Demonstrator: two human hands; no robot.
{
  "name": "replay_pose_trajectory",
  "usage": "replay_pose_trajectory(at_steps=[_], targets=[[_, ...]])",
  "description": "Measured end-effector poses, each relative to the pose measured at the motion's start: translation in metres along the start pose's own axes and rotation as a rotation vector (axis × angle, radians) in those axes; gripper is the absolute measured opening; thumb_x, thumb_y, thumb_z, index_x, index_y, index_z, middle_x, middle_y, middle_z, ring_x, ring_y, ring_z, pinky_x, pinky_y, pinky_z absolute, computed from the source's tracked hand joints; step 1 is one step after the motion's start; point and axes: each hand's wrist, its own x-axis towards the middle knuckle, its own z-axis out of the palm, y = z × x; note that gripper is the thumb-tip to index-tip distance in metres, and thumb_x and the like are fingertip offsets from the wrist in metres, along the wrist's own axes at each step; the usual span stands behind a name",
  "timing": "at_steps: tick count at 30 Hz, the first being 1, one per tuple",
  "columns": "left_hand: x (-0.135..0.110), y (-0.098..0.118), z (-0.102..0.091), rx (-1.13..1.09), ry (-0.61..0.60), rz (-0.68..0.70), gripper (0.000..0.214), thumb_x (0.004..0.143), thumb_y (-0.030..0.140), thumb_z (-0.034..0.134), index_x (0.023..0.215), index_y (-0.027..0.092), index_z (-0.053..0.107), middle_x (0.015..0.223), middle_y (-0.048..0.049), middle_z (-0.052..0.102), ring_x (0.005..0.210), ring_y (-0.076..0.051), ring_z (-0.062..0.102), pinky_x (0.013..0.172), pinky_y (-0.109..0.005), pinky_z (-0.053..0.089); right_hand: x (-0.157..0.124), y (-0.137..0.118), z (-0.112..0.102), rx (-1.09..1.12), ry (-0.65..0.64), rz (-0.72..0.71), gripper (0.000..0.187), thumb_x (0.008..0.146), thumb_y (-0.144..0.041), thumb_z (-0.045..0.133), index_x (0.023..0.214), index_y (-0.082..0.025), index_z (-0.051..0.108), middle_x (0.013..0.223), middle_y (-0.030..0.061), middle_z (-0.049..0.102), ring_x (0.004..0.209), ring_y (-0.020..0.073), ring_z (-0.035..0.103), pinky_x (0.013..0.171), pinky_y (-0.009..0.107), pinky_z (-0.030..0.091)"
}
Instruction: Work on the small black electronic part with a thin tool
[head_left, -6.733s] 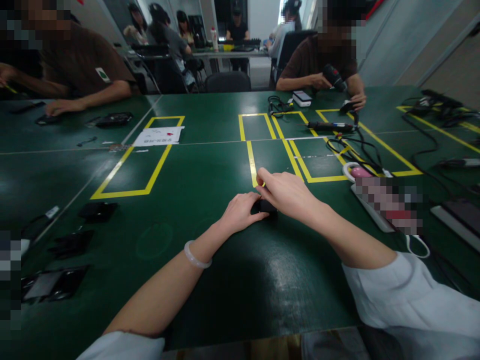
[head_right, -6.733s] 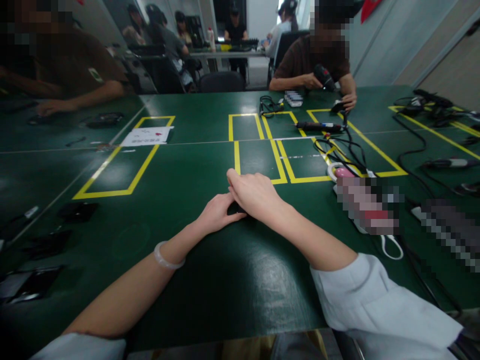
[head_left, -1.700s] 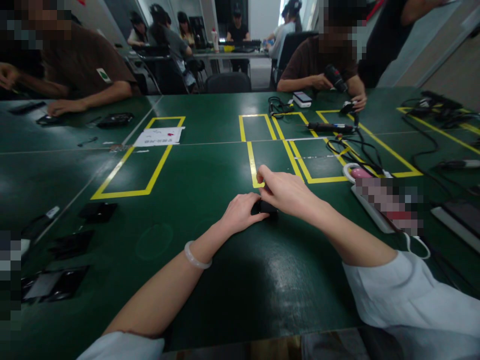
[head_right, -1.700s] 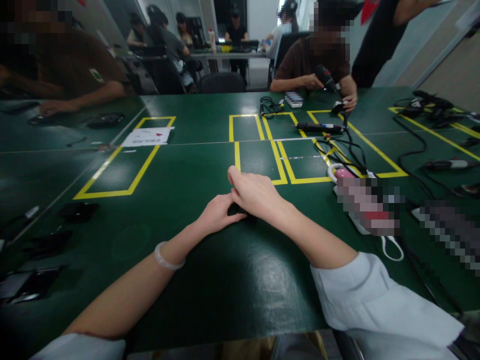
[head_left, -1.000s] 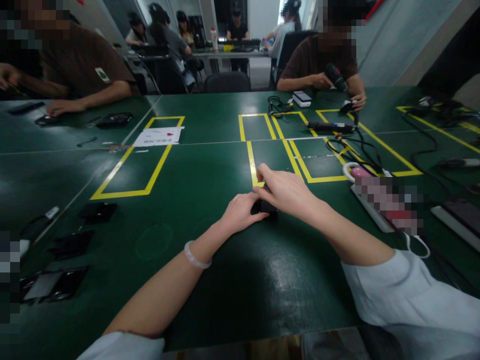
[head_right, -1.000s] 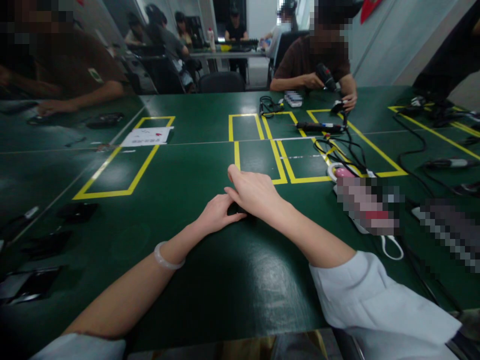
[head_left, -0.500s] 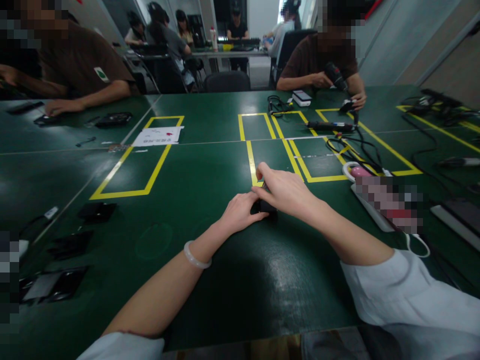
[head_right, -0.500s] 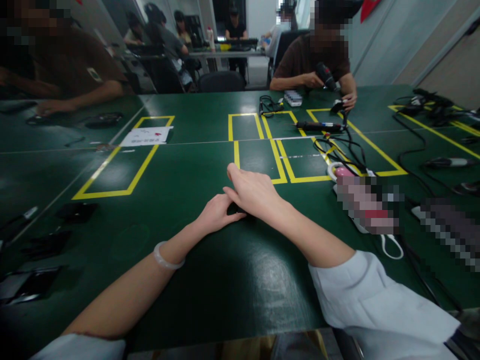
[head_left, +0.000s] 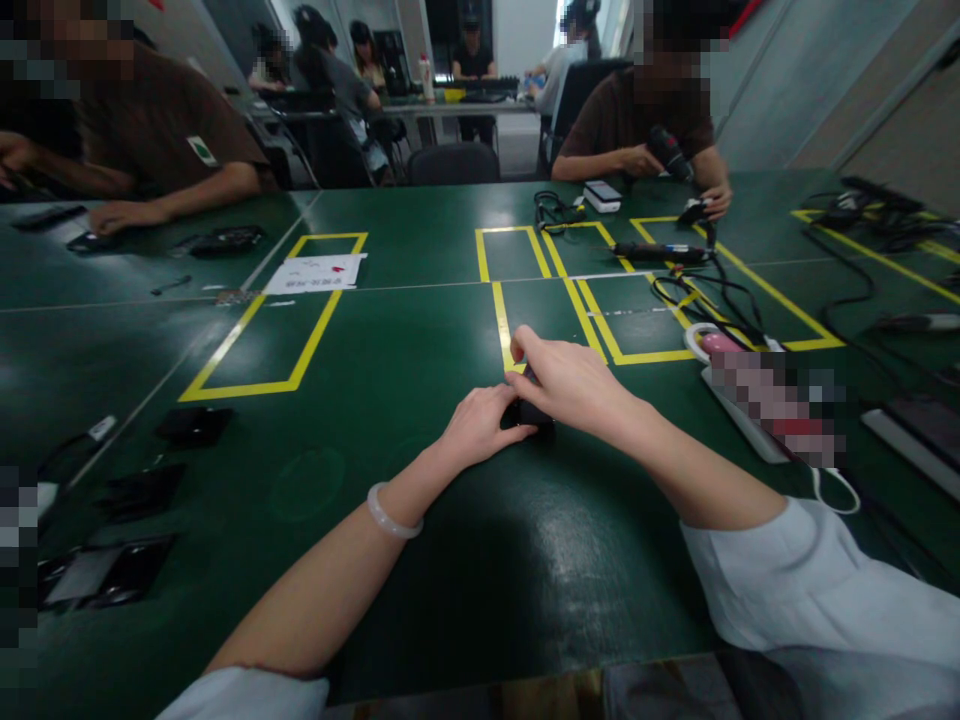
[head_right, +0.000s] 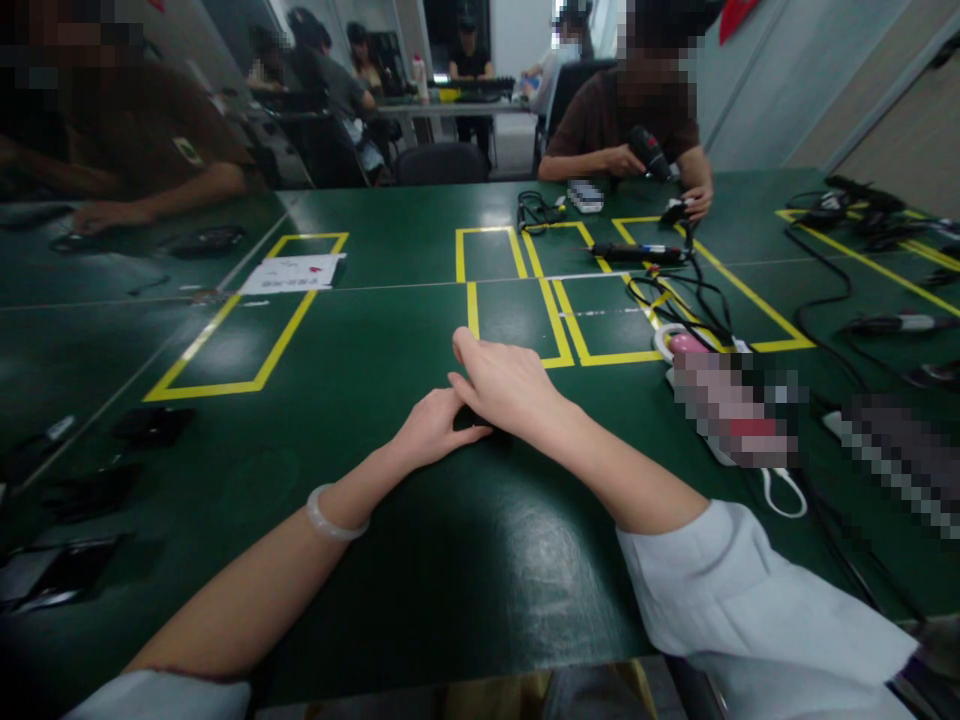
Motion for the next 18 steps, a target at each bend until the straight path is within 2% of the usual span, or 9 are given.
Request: replay_pose_trajectory(at_steps=[4,8,13,18], targets=[[0.0002,0.0016,-0.0024,-0.006,-0.003,0.011,0.044,0.085,0.049,0.062,0.116,0.018,0.056,0.111,-0.0093,0.067,0.101,-0.028,0.064,0.087,-0.04,0.05,0.0017,0.0002,0.0015,-0.055,-0.009,0.017,0.026,0.094,-0.041,0.04,0.106,-0.02,0.049,0.084,0.0039,0.07,0.07,0.0179,0.061,0.054,0.028,0.023],[0.0006,0.0012,-0.0026,0.004,-0.004,0.011,0.046,0.085,0.05,0.061,0.117,0.018,0.056,0.111,-0.0095,0.066,0.101,-0.028,0.063,0.088,-0.04,0.049,0.0025,0.0023,0.0033,-0.087,-0.013,0.016,0.02,0.094,-0.033,0.038,0.106,-0.021,0.05,0.08,0.0027,0.069,0.065,0.0175,0.061,0.052,0.028,0.02],[0.0004,-0.0009,-0.0011,0.02,-0.015,0.007,0.044,0.085,0.052,0.06,0.112,0.017,0.057,0.107,-0.0094,0.067,0.099,-0.028,0.064,0.086,-0.04,0.049,0.0004,0.0032,0.0014,-0.019,0.005,-0.005,0.02,0.089,-0.028,0.041,0.107,-0.021,0.048,0.087,0.0022,0.069,0.069,0.0171,0.06,0.052,0.028,0.022],[0.0002,0.0,-0.0011,0.02,-0.003,0.014,0.044,0.085,0.051,0.06,0.113,0.017,0.056,0.108,-0.0098,0.067,0.1,-0.029,0.064,0.085,-0.04,0.05,0.0009,0.001,0.0009,-0.003,0.017,-0.003,0.022,0.092,-0.036,0.042,0.105,-0.021,0.048,0.086,0.0026,0.069,0.071,0.0175,0.061,0.053,0.027,0.023]])
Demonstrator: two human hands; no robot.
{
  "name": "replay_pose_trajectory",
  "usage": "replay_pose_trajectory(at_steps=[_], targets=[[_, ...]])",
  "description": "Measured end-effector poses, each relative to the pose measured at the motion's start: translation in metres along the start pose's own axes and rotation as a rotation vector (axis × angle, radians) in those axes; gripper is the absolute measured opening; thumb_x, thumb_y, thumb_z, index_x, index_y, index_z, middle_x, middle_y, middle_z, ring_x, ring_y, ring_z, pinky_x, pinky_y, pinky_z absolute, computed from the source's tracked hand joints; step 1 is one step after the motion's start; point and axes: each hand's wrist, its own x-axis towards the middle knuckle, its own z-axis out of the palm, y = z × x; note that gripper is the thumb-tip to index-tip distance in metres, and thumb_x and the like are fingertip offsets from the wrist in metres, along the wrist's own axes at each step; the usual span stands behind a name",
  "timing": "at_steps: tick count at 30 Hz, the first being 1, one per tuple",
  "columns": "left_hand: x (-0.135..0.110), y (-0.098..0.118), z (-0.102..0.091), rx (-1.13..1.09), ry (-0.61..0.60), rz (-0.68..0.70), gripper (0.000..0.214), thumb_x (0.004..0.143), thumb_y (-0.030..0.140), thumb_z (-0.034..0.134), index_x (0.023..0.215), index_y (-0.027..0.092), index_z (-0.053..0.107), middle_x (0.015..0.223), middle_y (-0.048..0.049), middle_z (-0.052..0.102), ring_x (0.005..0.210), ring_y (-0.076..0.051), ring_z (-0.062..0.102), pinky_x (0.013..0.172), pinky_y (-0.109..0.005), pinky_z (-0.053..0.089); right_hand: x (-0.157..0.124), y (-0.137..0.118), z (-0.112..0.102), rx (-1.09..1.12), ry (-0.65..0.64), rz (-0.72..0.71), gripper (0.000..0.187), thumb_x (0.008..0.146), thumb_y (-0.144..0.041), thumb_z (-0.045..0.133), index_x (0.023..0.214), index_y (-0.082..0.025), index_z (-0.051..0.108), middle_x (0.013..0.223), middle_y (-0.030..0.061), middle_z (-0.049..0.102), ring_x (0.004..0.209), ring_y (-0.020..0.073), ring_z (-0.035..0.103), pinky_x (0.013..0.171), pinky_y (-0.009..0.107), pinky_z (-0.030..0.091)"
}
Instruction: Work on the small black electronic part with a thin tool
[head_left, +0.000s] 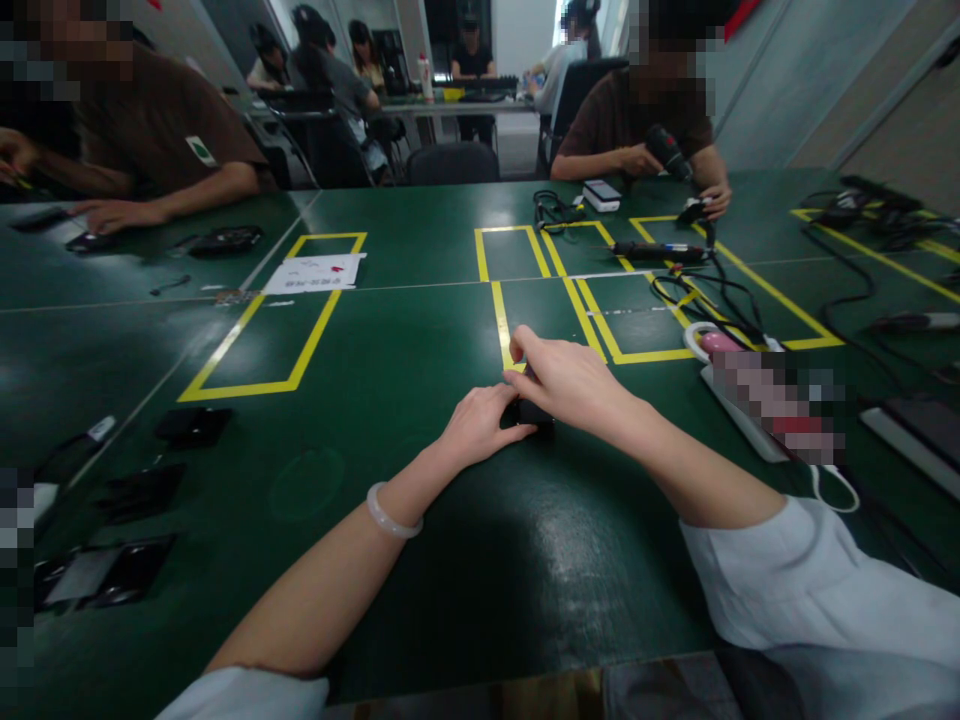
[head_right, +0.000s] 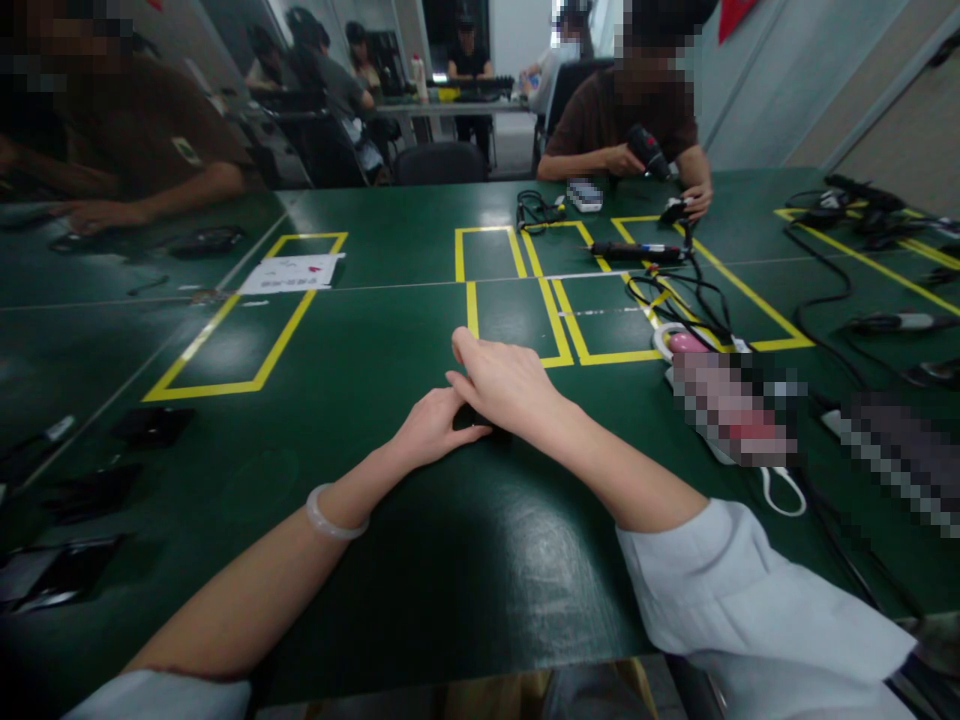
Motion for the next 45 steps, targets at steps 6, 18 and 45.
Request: replay_pose_trajectory(at_steps=[6,18,45], targets=[[0.0002,0.0002,0.0006,-0.015,-0.003,0.002,0.045,0.085,0.05,0.061,0.115,0.017,0.056,0.11,-0.0095,0.066,0.099,-0.028,0.064,0.086,-0.04,0.049,0.0017,0.0005,-0.0001,-0.096,-0.048,0.014,0.021,0.094,-0.033,0.039,0.105,-0.021,0.051,0.081,0.0034,0.069,0.066,0.0173,0.06,0.053,0.028,0.02],[0.0002,0.0009,-0.0004,0.0,0.005,0.01,0.045,0.086,0.049,0.061,0.116,0.017,0.055,0.11,-0.0092,0.066,0.099,-0.028,0.064,0.085,-0.039,0.049,0.0021,0.0,0.0001,-0.082,-0.051,0.015,0.022,0.094,-0.037,0.04,0.105,-0.02,0.05,0.082,0.0036,0.069,0.068,0.0176,0.06,0.053,0.028,0.021],[0.0004,-0.001,0.0021,-0.006,0.019,0.009,0.045,0.084,0.05,0.062,0.114,0.017,0.056,0.109,-0.0096,0.067,0.1,-0.028,0.064,0.085,-0.039,0.05,0.0018,-0.0004,0.0001,-0.085,-0.034,0.005,0.024,0.093,-0.04,0.041,0.104,-0.021,0.051,0.082,0.0039,0.069,0.069,0.0181,0.06,0.054,0.028,0.021]])
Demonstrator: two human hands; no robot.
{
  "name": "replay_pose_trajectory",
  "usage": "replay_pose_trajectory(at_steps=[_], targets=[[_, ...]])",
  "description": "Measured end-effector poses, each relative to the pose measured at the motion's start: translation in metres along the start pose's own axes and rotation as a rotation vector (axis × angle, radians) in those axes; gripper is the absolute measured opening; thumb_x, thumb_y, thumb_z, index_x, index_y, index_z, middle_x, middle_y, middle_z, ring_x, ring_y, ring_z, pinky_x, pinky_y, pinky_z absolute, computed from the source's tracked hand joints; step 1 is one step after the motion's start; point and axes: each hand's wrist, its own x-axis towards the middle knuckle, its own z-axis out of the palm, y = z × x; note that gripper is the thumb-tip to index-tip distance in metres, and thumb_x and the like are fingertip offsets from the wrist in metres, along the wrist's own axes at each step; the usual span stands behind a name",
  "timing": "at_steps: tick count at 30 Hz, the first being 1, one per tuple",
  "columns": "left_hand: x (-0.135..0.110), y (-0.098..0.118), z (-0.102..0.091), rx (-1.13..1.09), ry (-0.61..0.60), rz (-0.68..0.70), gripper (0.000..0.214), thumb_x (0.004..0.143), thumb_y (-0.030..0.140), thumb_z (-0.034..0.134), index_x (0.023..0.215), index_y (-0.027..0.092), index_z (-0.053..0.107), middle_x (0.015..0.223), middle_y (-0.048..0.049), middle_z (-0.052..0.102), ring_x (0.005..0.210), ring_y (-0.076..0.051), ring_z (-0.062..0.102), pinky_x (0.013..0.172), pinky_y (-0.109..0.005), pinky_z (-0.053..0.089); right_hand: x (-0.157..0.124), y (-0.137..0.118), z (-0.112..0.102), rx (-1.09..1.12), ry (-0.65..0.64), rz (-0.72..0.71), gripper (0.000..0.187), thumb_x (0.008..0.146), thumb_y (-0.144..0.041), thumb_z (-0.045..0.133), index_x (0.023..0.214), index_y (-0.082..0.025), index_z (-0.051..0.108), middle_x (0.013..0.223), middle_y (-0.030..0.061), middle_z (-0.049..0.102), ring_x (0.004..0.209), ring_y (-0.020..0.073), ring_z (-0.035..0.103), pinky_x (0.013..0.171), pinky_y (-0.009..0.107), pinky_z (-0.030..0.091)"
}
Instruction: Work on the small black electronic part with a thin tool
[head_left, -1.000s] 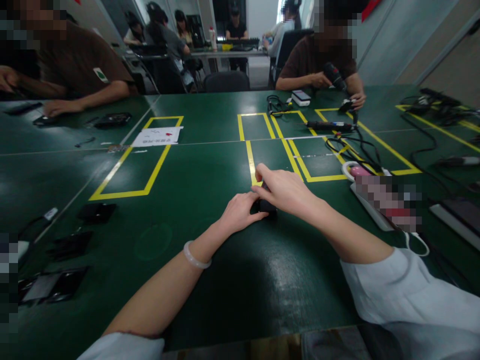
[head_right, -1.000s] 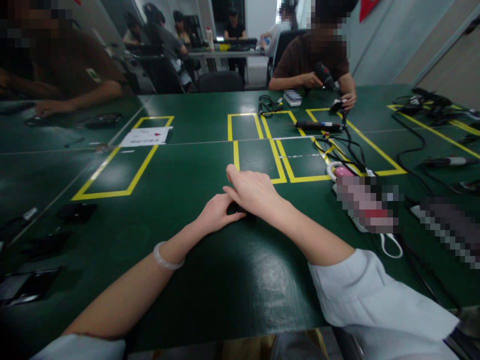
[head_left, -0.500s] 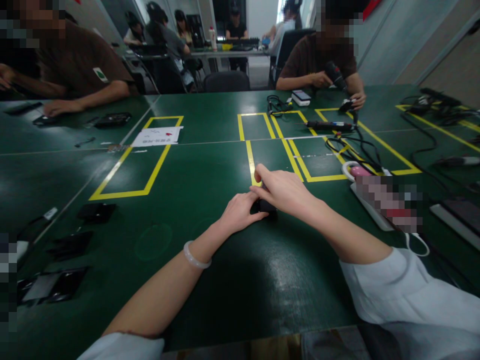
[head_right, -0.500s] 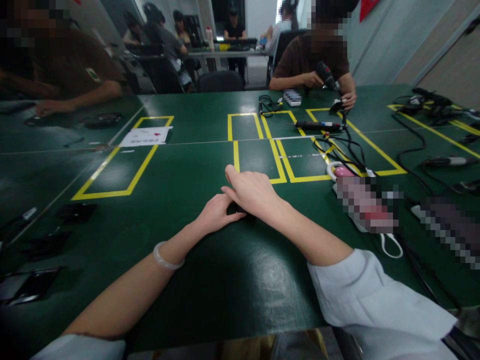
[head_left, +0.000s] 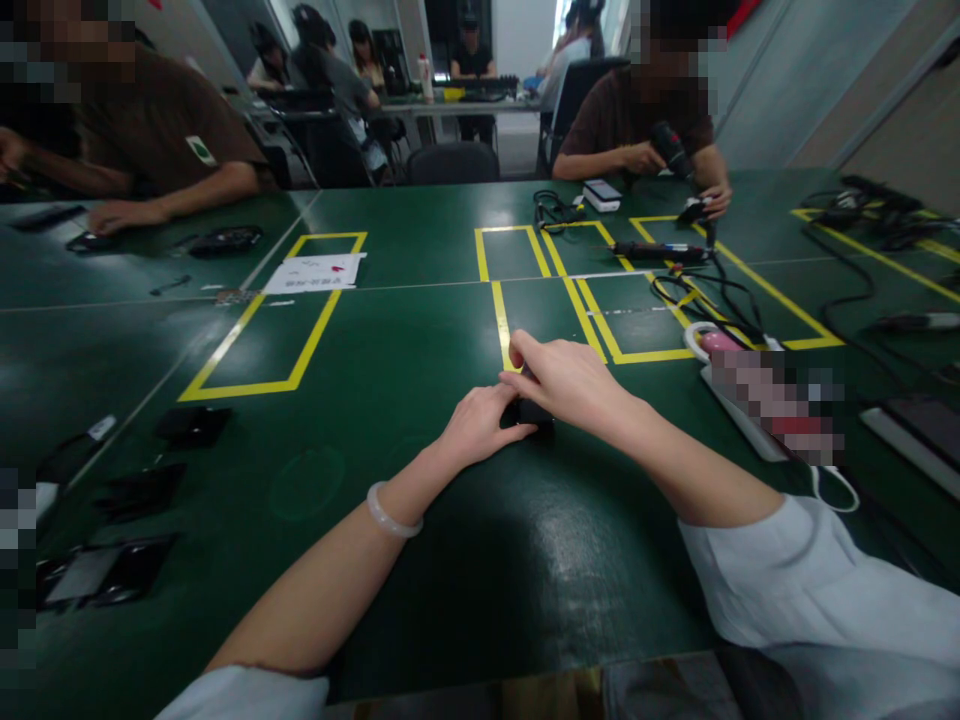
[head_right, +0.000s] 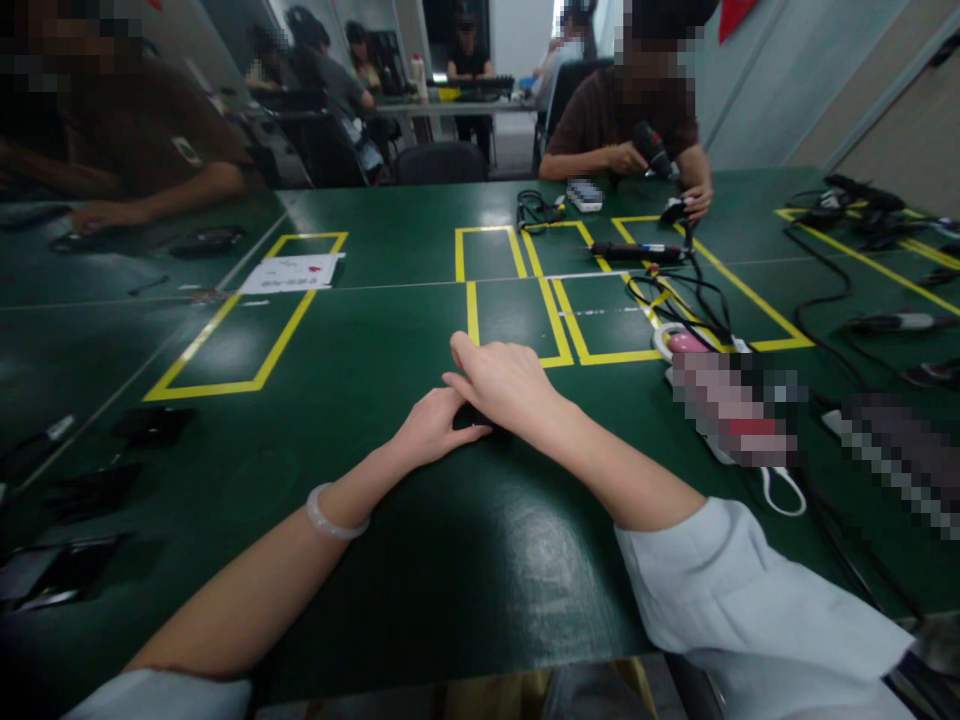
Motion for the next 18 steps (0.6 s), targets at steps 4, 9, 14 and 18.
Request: replay_pose_trajectory(at_steps=[4,9,14,18], targets=[[0.0,0.0015,-0.002,-0.007,-0.015,0.006,0.045,0.085,0.05,0.061,0.115,0.016,0.056,0.109,-0.0091,0.066,0.098,-0.027,0.064,0.085,-0.039,0.05,0.0015,0.0014,0.001,-0.022,-0.011,0.009,0.021,0.093,-0.033,0.039,0.106,-0.021,0.051,0.083,0.0036,0.069,0.066,0.0166,0.059,0.053,0.028,0.02],[-0.0001,0.001,-0.0008,0.003,-0.017,-0.003,0.044,0.085,0.051,0.06,0.11,0.015,0.057,0.106,-0.0106,0.067,0.099,-0.028,0.064,0.085,-0.04,0.05,-0.0002,0.0007,-0.001,0.031,0.001,-0.018,0.022,0.088,-0.028,0.043,0.108,-0.02,0.048,0.084,0.0028,0.069,0.067,0.017,0.059,0.053,0.028,0.022],[-0.0001,0.0018,-0.0013,-0.001,-0.007,-0.014,0.044,0.084,0.05,0.062,0.112,0.017,0.056,0.109,-0.0097,0.067,0.1,-0.028,0.064,0.085,-0.04,0.05,0.0016,-0.0016,-0.0021,-0.021,-0.01,-0.004,0.025,0.093,-0.037,0.04,0.108,-0.02,0.049,0.085,0.0051,0.07,0.069,0.0185,0.061,0.054,0.028,0.023],[0.0003,0.0023,-0.0019,-0.017,-0.016,-0.013,0.041,0.084,0.049,0.062,0.109,0.017,0.058,0.107,-0.0088,0.067,0.098,-0.028,0.065,0.084,-0.039,0.05,0.0023,-0.0009,-0.0012,-0.047,-0.012,-0.013,0.022,0.093,-0.031,0.04,0.11,-0.02,0.049,0.084,0.005,0.07,0.067,0.018,0.061,0.053,0.028,0.021]])
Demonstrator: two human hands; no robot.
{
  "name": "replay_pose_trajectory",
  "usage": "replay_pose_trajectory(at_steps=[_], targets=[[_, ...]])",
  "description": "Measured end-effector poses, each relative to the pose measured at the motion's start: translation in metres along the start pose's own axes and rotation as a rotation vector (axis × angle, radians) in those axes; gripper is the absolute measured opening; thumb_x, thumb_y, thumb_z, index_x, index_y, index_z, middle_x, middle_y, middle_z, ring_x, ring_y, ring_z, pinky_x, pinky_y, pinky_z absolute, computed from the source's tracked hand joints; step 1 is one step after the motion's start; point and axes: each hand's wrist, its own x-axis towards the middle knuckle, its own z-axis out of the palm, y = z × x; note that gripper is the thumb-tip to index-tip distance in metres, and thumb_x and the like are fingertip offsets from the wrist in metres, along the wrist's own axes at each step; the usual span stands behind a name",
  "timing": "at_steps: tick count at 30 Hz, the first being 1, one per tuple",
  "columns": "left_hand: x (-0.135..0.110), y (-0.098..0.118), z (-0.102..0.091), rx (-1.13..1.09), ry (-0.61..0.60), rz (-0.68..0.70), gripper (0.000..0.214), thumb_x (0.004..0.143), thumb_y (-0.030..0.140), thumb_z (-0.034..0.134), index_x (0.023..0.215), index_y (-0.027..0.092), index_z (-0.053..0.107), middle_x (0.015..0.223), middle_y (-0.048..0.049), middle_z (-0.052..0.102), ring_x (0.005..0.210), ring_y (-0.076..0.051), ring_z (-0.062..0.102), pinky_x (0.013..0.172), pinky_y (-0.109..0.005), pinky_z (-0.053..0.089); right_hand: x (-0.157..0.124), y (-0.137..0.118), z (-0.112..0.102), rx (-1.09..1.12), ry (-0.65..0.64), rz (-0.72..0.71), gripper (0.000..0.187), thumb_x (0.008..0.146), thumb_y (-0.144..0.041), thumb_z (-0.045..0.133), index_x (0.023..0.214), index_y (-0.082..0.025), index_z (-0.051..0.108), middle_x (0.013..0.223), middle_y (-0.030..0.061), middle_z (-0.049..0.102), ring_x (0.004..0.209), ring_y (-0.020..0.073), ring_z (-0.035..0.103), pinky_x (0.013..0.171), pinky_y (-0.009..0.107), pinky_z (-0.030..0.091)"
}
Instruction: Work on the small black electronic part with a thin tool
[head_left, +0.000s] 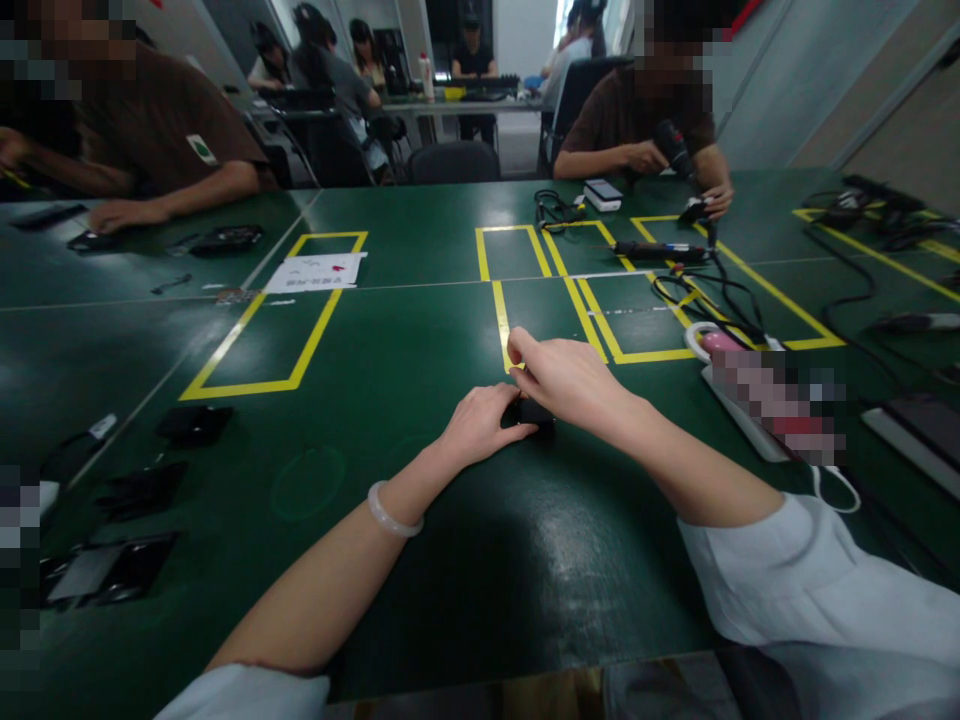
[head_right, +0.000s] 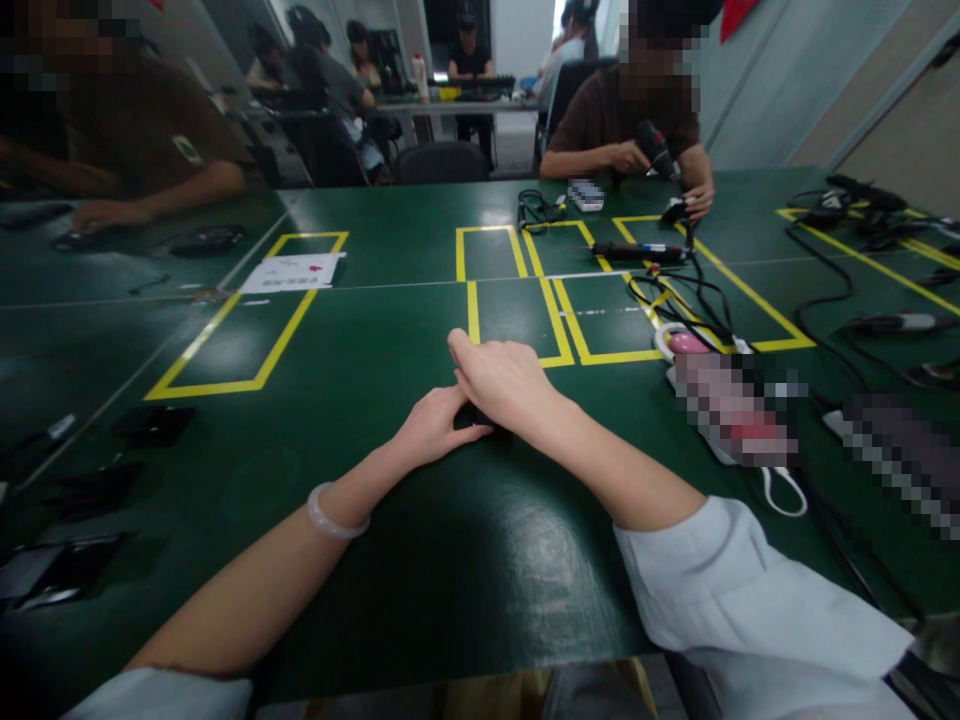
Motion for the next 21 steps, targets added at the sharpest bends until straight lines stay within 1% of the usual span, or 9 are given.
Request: replay_pose_trajectory(at_steps=[2,4,6,9,12,15,17,21], targets=[[0.0001,-0.0006,0.0008,0.005,0.001,-0.001,0.041,0.084,0.051,0.062,0.108,0.017,0.058,0.106,-0.0091,0.068,0.098,-0.028,0.065,0.084,-0.039,0.05,-0.0008,0.0002,-0.0001,0.028,0.013,-0.021,0.022,0.09,-0.027,0.042,0.11,-0.019,0.048,0.086,0.0045,0.07,0.068,0.0179,0.062,0.052,0.028,0.021],[0.0002,-0.0013,0.0018,0.014,0.003,-0.004,0.043,0.084,0.052,0.062,0.109,0.017,0.059,0.107,-0.0097,0.068,0.099,-0.029,0.064,0.085,-0.039,0.05,-0.0016,-0.0003,-0.0001,0.054,0.027,-0.035,0.023,0.089,-0.027,0.044,0.11,-0.019,0.047,0.088,0.0042,0.07,0.069,0.018,0.062,0.052,0.027,0.022],[0.0003,-0.0017,0.0023,0.02,0.008,-0.006,0.045,0.084,0.052,0.062,0.111,0.017,0.058,0.109,-0.0102,0.067,0.1,-0.029,0.064,0.086,-0.04,0.05,-0.0016,-0.0013,0.0001,0.057,0.029,-0.036,0.025,0.09,-0.033,0.044,0.111,-0.019,0.046,0.088,0.0046,0.07,0.07,0.0189,0.063,0.052,0.027,0.023],[0.0004,-0.0011,0.0014,0.022,0.007,0.003,0.045,0.084,0.05,0.062,0.113,0.016,0.057,0.111,-0.0105,0.067,0.102,-0.029,0.064,0.087,-0.04,0.05,0.0,-0.0026,0.0012,-0.007,0.013,-0.009,0.028,0.093,-0.041,0.042,0.109,-0.018,0.048,0.084,0.0059,0.07,0.069,0.0208,0.063,0.052,0.028,0.022],[0.0003,-0.0006,0.0002,0.017,0.003,0.009,0.043,0.085,0.05,0.061,0.111,0.016,0.057,0.111,-0.0102,0.067,0.1,-0.028,0.064,0.086,-0.04,0.05,0.0011,-0.0025,0.0015,-0.046,-0.001,-0.001,0.023,0.094,-0.034,0.039,0.109,-0.019,0.048,0.082,0.0058,0.07,0.068,0.0201,0.063,0.052,0.029,0.021],[-0.0001,-0.0013,0.0006,0.016,0.001,0.012,0.043,0.085,0.051,0.061,0.109,0.016,0.058,0.109,-0.0102,0.067,0.1,-0.028,0.064,0.085,-0.04,0.05,-0.0001,-0.0019,-0.0002,0.01,0.002,-0.032,0.021,0.091,-0.026,0.042,0.111,-0.019,0.047,0.087,0.0043,0.07,0.07,0.0187,0.063,0.053,0.028,0.023],[-0.0002,-0.0019,0.0016,0.019,0.004,0.005,0.044,0.084,0.053,0.061,0.109,0.016,0.059,0.107,-0.0101,0.067,0.099,-0.029,0.064,0.085,-0.04,0.05,-0.0013,-0.002,-0.0018,0.047,0.006,-0.044,0.023,0.088,-0.025,0.044,0.111,-0.019,0.046,0.089,0.0036,0.069,0.071,0.0184,0.062,0.053,0.028,0.024],[-0.0001,-0.0011,0.002,0.021,0.018,-0.002,0.045,0.084,0.052,0.062,0.112,0.017,0.058,0.109,-0.0102,0.067,0.101,-0.029,0.064,0.087,-0.04,0.05,-0.0014,-0.0029,-0.0022,0.046,-0.003,-0.023,0.025,0.092,-0.036,0.043,0.11,-0.019,0.047,0.086,0.0046,0.069,0.07,0.0195,0.062,0.053,0.028,0.023]])
